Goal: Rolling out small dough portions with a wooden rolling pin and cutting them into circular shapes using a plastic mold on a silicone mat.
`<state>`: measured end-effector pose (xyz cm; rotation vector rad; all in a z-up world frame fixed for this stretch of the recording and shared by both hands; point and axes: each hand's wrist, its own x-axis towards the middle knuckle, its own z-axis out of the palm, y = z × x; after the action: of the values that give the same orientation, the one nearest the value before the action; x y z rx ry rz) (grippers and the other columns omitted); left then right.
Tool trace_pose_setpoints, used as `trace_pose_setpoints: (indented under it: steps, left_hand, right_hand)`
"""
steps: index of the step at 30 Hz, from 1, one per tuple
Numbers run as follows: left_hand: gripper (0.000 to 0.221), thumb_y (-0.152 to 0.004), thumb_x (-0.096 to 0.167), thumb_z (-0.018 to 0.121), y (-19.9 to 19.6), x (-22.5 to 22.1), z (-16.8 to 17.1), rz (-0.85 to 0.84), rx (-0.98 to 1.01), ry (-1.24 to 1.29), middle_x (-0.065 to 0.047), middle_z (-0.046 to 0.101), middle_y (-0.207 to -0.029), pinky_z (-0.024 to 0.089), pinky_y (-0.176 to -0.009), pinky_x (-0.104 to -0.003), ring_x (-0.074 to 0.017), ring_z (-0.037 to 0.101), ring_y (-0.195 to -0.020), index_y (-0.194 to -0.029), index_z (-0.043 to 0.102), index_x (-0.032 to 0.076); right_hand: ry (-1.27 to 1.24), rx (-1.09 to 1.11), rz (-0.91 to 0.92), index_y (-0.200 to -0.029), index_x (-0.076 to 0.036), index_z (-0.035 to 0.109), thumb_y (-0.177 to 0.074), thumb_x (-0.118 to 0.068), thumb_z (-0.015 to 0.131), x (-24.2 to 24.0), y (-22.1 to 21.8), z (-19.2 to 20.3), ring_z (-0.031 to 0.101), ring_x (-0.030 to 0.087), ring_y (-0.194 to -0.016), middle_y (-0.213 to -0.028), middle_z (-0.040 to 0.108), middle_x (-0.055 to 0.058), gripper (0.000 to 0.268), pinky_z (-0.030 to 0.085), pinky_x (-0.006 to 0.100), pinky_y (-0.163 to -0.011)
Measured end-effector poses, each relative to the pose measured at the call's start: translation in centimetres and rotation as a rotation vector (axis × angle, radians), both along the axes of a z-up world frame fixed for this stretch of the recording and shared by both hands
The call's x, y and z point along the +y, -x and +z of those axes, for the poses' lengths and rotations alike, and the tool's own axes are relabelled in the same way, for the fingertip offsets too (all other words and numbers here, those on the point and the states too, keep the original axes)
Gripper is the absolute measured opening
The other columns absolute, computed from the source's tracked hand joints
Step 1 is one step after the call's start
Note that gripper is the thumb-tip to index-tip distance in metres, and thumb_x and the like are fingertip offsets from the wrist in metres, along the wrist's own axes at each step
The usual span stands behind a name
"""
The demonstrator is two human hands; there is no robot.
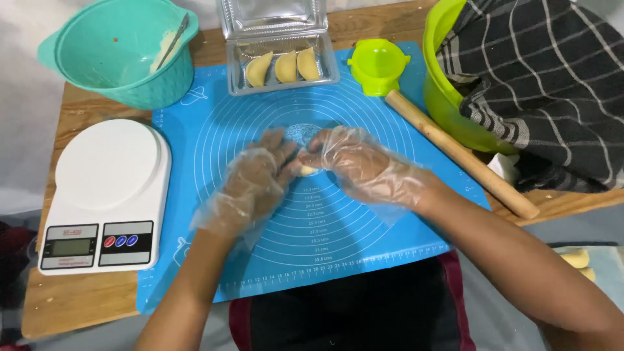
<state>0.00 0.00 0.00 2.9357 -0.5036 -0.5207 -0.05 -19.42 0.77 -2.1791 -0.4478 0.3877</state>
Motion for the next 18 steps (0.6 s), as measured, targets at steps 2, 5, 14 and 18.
trace_pose_setpoints:
  steps: [2,5,14,18]
  left_hand:
    - [0.060,-0.101,0.050,0.045,-0.7,-0.1,-1.2,0.068,-0.025,0.079,0.001,0.027,-0.169,0.018,-0.127,-0.043,-0.0219,0.021,-0.156,-0.158,0.039,0.030]
    - [0.068,-0.095,0.051,0.059,-1.7,-0.4,-1.5,0.125,-0.061,0.171,-0.005,0.027,-0.169,0.019,-0.127,-0.045,-0.0275,0.023,-0.155,-0.157,0.043,0.027]
    - [0.069,-0.096,0.039,0.062,-2.3,-1.4,-0.1,0.116,-0.041,0.261,-0.013,0.022,-0.168,0.024,-0.119,-0.059,-0.0399,0.023,-0.151,-0.156,0.035,0.019]
    - [0.074,-0.097,0.049,0.060,-3.0,-1.3,0.3,0.237,0.148,0.282,-0.004,0.015,-0.172,0.025,-0.122,-0.054,-0.0380,0.021,-0.153,-0.159,0.032,0.020]
  right_hand:
    - [0.153,-0.068,0.095,-0.128,-0.016,0.070,-0.084,0.011,0.054,-0.4,0.5,1.7,0.064,0.034,-0.110,-0.120,0.066,0.014,0.055,0.054,0.042,-0.089]
    - [0.319,-0.214,0.209,-0.134,-0.016,0.068,-0.079,0.021,0.044,-1.7,1.4,3.8,0.061,0.039,-0.121,-0.129,0.063,0.018,0.071,0.051,0.050,-0.096]
    - [0.344,-0.548,0.289,-0.143,-0.013,0.057,-0.081,0.016,0.048,-6.5,2.0,2.6,0.057,0.026,-0.119,-0.141,0.052,0.013,0.069,0.055,0.036,-0.091]
    - [0.313,-0.824,0.365,-0.143,-0.019,0.053,-0.087,0.010,0.055,-8.4,3.7,2.9,0.061,0.025,-0.121,-0.130,0.061,0.010,0.064,0.012,0.060,-0.130]
